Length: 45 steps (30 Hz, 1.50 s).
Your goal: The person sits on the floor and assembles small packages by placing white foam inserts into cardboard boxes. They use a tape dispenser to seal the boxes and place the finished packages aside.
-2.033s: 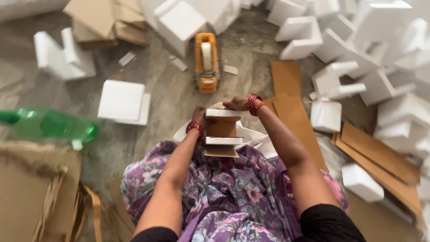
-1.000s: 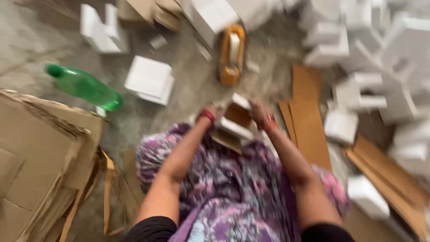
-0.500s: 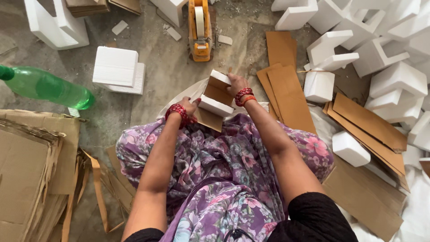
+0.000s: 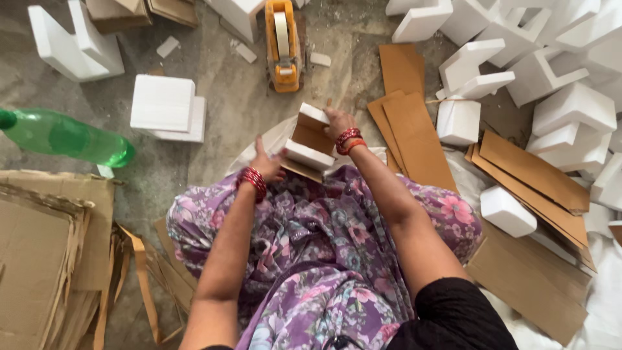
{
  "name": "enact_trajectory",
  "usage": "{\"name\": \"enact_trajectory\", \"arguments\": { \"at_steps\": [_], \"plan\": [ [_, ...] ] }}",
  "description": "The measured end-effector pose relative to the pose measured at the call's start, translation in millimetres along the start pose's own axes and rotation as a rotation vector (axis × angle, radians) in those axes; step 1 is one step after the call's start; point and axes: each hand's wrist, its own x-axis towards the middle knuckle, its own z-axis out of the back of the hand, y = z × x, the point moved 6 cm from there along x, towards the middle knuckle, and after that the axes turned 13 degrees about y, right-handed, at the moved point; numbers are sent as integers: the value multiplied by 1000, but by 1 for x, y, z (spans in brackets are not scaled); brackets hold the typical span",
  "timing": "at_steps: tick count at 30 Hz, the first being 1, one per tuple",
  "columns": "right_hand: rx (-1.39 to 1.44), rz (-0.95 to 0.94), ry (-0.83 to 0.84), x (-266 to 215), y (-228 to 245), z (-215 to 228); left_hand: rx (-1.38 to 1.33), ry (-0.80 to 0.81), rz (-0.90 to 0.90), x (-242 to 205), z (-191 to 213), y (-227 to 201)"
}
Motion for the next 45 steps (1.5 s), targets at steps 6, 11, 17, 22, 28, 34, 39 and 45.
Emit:
{"name": "enact_trajectory", "arguments": {
  "at_steps": [6, 11, 17, 22, 28, 34, 39, 45],
  "plan": [
    [14, -127, 57, 6, 2, 0, 164, -228, -247, 29, -83, -20],
    [169, -172, 92, 9, -6, 42, 279, -478, -389, 20, -67, -64],
    [545, -244, 132, -19, -17, 79, 397, -446, -361, 31, -8, -129],
    [1317, -199, 475, -29, -2, 23, 677, -306, -583, 46, 61, -159],
    [10, -88, 190, 3, -1, 3, 968, -149, -630, 101, 82, -153],
    [399, 97, -88, 31, 4, 24, 1025, 58, -634, 157, 87, -132],
    [461, 271, -117, 57, 46, 10, 1011, -16, -712, 176, 100, -109],
    [384, 129, -84, 76, 40, -4, 669, -117, -836, 155, 92, -107]
  ]
}}
